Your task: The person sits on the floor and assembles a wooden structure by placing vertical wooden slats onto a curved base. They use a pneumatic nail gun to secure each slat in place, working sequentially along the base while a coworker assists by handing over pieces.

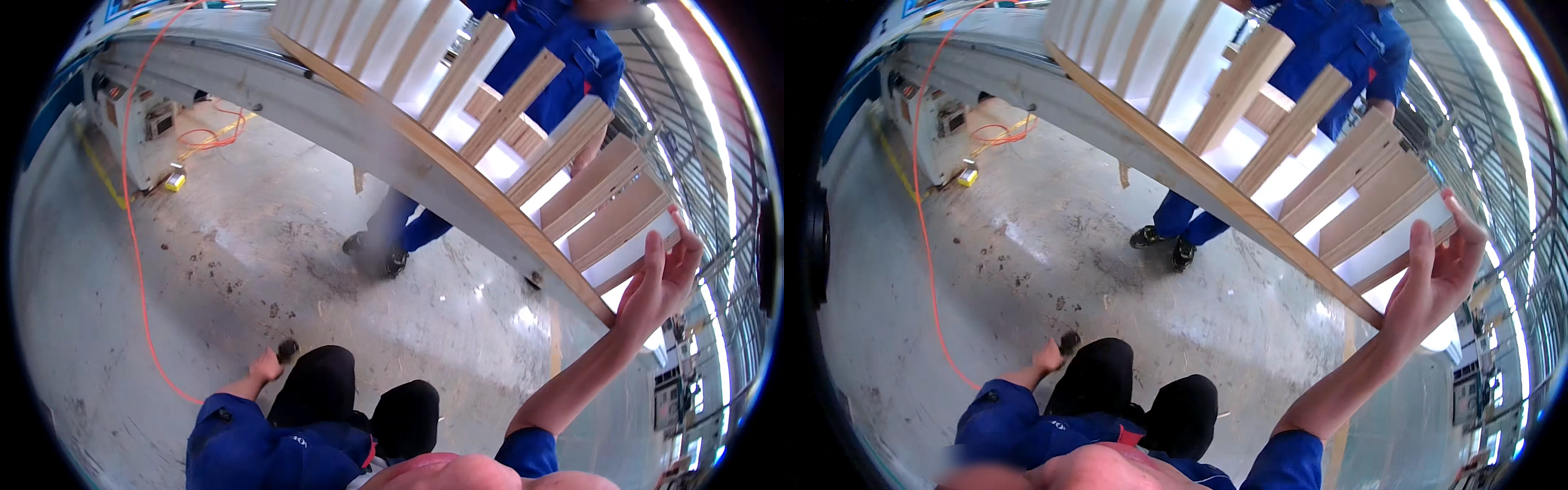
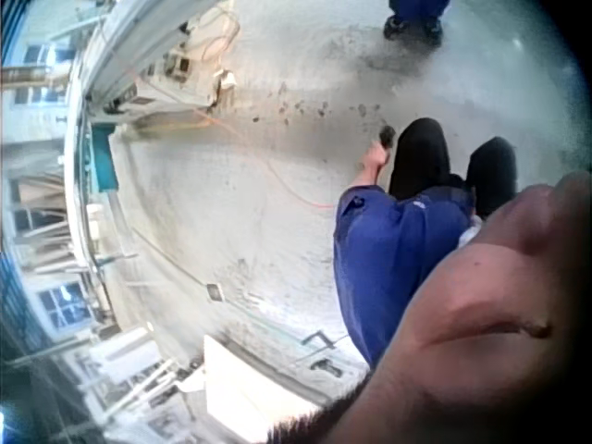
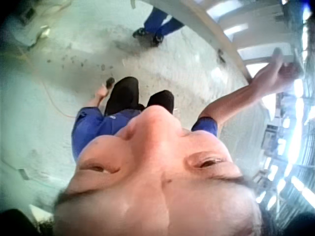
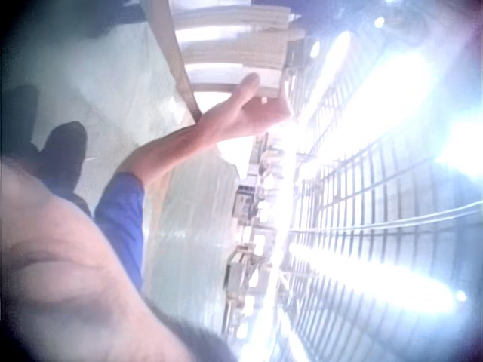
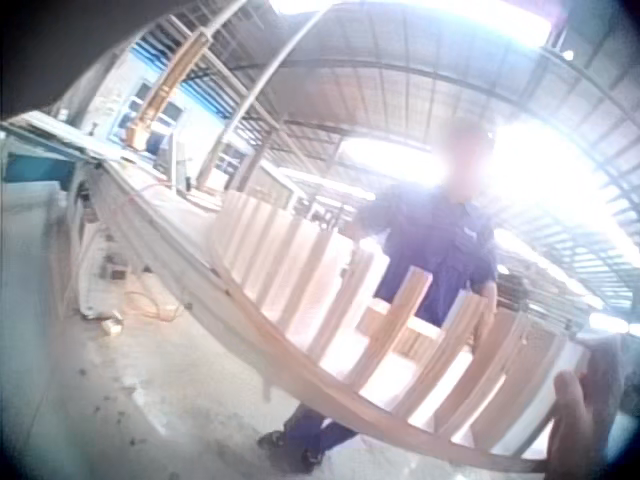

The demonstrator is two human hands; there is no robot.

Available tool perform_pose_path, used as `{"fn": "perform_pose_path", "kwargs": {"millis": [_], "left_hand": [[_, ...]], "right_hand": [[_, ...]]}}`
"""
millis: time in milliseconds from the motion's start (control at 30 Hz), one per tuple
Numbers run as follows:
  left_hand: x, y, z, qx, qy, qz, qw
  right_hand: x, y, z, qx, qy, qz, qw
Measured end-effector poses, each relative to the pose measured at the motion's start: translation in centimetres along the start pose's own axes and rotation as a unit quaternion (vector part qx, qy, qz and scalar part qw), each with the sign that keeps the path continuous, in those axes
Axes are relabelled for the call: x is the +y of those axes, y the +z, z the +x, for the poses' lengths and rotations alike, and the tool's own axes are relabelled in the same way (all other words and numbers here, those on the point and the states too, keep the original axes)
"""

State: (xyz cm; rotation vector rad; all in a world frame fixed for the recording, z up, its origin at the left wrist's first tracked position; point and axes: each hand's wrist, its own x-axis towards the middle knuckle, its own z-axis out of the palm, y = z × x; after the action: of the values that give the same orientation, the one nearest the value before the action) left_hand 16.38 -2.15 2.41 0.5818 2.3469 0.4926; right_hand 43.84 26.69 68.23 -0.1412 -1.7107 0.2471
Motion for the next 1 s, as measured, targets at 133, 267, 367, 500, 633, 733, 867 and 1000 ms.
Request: {"fn": "perform_pose_path", "kwargs": {"millis": [133, 267, 367, 500, 633, 733, 867, 1000], "left_hand": [[6.6, -4.8, 0.6, 0.123, 0.082, -0.148, 0.978], [15.7, -11.4, -1.3, 0.165, 0.236, -0.153, 0.945], [21.9, -17.8, -7.9, 0.064, 0.296, -0.208, 0.93], [28.1, -19.0, -12.6, -0.116, 0.425, -0.428, 0.789], [34.4, -17.8, -17.6, -0.294, 0.408, -0.629, 0.593], [37.3, -15.9, -19.5, -0.392, 0.352, -0.699, 0.484], [39.3, -14.1, -21.6, -0.471, 0.327, -0.717, 0.397], [40.7, -12.4, -22.2, -0.545, 0.293, -0.742, 0.26]], "right_hand": [[-0.6, 0.9, 0.6, -0.006, -0.014, -0.009, 1.0], [-0.8, 0.8, 0.2, -0.014, -0.042, -0.102, 0.994], [-0.8, 2.1, 0.2, -0.012, -0.023, -0.04, 0.999], [-0.3, 2.6, 0.6, -0.018, -0.064, 0.113, 0.991], [-0.4, 3.2, 1.1, -0.031, -0.072, 0.172, 0.982], [-1.1, 2.4, 1.3, -0.035, -0.051, 0.158, 0.985], [-0.9, 2.5, 0.9, -0.02, -0.054, 0.172, 0.983], [-0.4, 2.3, 1.2, -0.041, -0.062, 0.206, 0.976]]}}
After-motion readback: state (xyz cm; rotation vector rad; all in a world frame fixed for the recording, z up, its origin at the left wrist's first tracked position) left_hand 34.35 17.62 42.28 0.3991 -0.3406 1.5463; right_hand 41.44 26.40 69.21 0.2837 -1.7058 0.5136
